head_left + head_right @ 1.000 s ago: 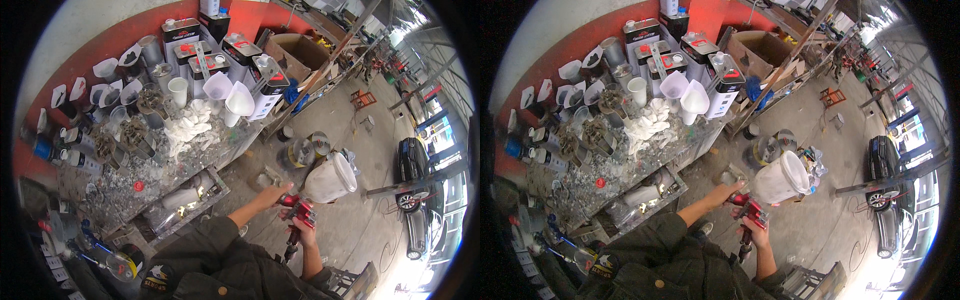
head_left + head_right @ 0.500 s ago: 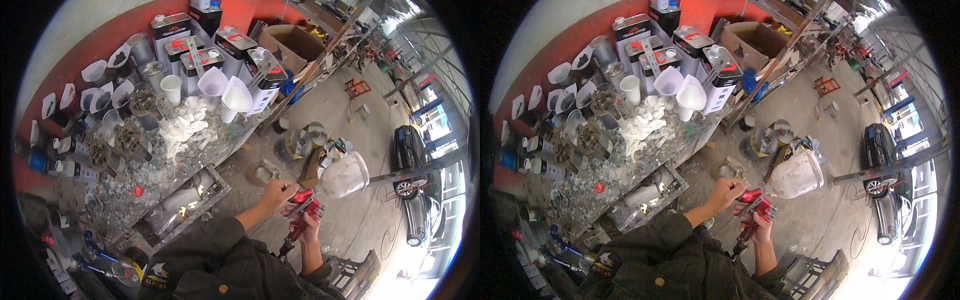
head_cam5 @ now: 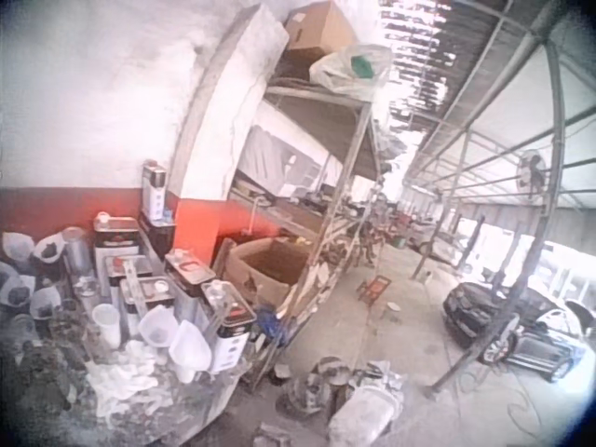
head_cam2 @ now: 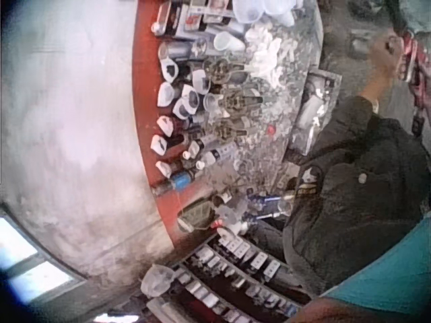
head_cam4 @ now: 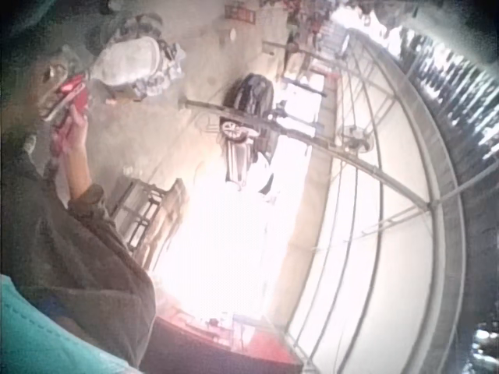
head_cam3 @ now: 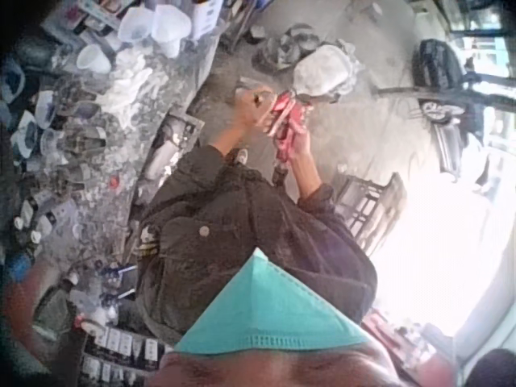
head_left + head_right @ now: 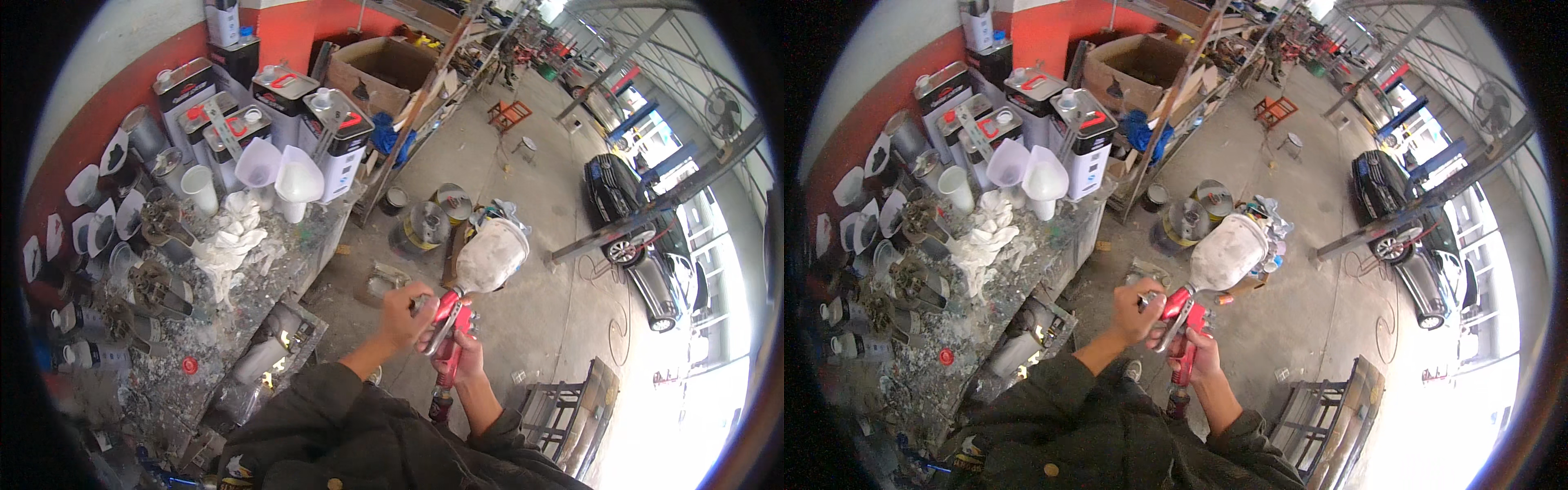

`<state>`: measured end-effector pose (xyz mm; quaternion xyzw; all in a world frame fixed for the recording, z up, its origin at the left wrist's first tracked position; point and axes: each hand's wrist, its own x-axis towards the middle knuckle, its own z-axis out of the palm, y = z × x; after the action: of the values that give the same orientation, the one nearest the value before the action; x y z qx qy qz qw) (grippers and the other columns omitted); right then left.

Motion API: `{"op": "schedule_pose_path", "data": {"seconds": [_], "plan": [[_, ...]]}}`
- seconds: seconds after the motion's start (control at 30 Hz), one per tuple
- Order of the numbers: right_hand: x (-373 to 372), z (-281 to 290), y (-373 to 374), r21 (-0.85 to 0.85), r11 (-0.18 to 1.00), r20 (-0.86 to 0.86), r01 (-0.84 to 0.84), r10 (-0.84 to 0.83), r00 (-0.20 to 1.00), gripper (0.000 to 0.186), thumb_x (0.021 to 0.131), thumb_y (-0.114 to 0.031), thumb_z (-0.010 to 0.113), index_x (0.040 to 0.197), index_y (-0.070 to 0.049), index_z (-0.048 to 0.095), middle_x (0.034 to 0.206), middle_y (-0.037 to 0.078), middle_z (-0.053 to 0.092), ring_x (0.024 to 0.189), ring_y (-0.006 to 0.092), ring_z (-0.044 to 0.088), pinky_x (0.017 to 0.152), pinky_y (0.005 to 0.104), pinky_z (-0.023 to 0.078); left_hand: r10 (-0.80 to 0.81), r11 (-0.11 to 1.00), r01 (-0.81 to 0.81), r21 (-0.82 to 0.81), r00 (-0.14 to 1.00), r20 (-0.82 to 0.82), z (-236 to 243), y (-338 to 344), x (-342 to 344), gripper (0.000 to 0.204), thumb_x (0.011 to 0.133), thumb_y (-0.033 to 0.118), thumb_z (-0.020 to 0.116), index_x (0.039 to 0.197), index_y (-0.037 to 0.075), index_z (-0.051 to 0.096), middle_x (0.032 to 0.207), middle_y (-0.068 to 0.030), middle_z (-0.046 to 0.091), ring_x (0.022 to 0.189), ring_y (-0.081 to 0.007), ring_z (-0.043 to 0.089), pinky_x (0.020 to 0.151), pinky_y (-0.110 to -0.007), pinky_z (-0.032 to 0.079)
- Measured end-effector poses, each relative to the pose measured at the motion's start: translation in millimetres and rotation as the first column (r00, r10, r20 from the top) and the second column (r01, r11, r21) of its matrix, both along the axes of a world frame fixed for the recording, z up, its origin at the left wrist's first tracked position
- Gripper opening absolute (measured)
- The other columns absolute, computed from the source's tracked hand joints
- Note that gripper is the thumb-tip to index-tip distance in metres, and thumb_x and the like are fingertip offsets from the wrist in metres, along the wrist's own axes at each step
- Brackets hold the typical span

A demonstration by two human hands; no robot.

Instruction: The person removes masking tape and newspaper from the front fender of a white car in a paint booth, then picks up a spray gun and walks to a workbench to assemble a paint cup and gun.

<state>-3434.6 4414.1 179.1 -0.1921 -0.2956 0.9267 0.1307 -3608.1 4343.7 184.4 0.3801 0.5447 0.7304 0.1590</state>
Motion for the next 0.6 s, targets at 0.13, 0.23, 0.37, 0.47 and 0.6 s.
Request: {"op": "schedule_pose_path", "data": {"seconds": [0.13,0.23,0.37,0.47,0.6], "plan": [[-9.9,47.8,1.7,0.359,0.933,0.18,-0.017,-0.051,0.982,0.055,0.093,-0.026,0.057,0.138,0.003,0.041,0.124,0.024,0.059,0.111,0.0347,0.062,0.057,0.0296,0.058,-0.159,0.972,0.185,-0.147,0.972,0.174,-6.7,9.4,-8.5,0.032,0.095,0.027,0.051,0.087,-0.001,0.065,0.068,-0.014,0.059,0.062,-0.02,0.057,0.063,-0.033,0.045],[-11.0,60.6,1.5,0.446,0.893,0.249,-0.066,-0.053,0.967,0.049,0.093,-0.018,0.056,0.136,0.003,0.043,0.123,0.023,0.061,0.109,0.0338,0.064,0.057,0.0302,0.059,-0.142,0.971,0.175,-0.165,0.971,0.193,-21.9,12.8,-6.3,0.045,0.102,0.03,0.036,0.084,0.0,0.065,0.064,-0.0059,0.055,0.06,-0.0134,0.049,0.056,-0.035,0.039],[-2.1,63.2,1.2,0.47,0.881,0.265,-0.055,-0.081,0.961,0.045,0.094,-0.013,0.054,0.135,0.002,0.045,0.121,0.021,0.062,0.107,0.0315,0.065,0.058,0.03,0.058,-0.097,0.959,0.141,-0.247,0.979,0.18,-13.1,13.2,1.2,0.046,0.1,0.032,0.039,0.079,-0.005,0.058,0.063,-0.0163,0.052,0.059,-0.023,0.052,0.058,-0.041,0.038],[-1.1,63.9,0.2,0.579,0.812,0.284,-0.078,-0.111,0.953,0.045,0.095,-0.013,0.055,0.136,0.002,0.045,0.12,0.02,0.063,0.106,0.0302,0.065,0.058,0.0295,0.058,-0.063,0.916,0.136,-0.376,0.978,0.198,-12.4,15.3,4.8,0.047,0.1,0.031,0.041,0.075,-0.007,0.053,0.059,-0.0193,0.047,0.058,-0.0236,0.053,0.058,-0.043,0.037],[1.6,65.5,4.5,0.522,0.849,0.279,-0.078,-0.084,0.957,0.048,0.095,-0.018,0.055,0.137,0.001,0.043,0.121,0.02,0.062,0.109,0.0304,0.064,0.058,0.029,0.058,-0.119,0.909,0.21,-0.36,0.958,0.259,-13.5,15.5,4.4,0.039,0.099,0.027,0.044,0.085,-0.007,0.057,0.063,-0.017,0.053,0.06,-0.0241,0.054,0.06,-0.041,0.041]]}}
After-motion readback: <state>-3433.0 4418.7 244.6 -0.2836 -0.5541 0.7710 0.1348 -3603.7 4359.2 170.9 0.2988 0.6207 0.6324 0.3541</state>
